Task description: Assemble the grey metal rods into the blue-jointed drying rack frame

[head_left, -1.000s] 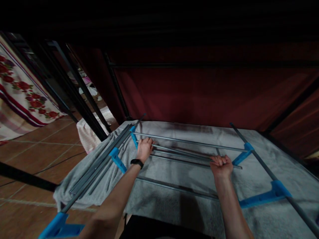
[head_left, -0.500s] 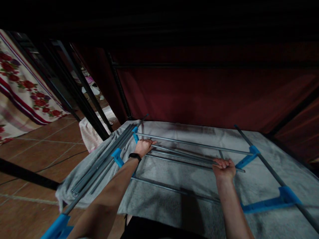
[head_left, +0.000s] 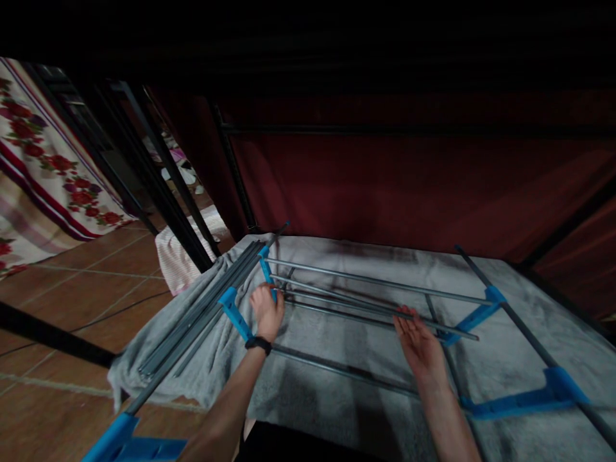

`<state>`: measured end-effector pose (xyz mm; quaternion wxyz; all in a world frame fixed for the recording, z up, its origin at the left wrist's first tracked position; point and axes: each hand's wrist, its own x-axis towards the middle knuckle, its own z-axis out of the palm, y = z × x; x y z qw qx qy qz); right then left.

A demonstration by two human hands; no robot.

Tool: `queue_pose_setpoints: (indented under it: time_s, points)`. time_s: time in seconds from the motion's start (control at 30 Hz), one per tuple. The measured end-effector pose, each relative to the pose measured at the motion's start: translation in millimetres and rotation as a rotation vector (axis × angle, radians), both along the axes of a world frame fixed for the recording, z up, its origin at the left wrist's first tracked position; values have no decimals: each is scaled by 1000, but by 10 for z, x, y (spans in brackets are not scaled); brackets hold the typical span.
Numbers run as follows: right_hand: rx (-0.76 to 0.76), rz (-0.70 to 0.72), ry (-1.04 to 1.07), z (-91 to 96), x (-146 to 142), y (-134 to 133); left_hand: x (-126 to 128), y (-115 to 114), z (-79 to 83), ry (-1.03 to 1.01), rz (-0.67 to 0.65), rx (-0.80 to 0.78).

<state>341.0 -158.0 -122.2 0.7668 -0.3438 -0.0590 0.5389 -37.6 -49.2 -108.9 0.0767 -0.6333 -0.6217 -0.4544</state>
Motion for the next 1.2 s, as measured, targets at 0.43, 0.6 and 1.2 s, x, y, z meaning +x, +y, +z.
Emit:
queue_pose_setpoints:
  time_s: [0.43,0.6,1.2]
  points:
    - [192,-198,-166,103,-455,43,-30,594,75,-753,-105,-52]
    - [158,-200,90,231,-414,214,-8,602,25,-787,-111,-69]
    - [493,-243,86,222,179,200,-7,726,163,-853,-35,-115]
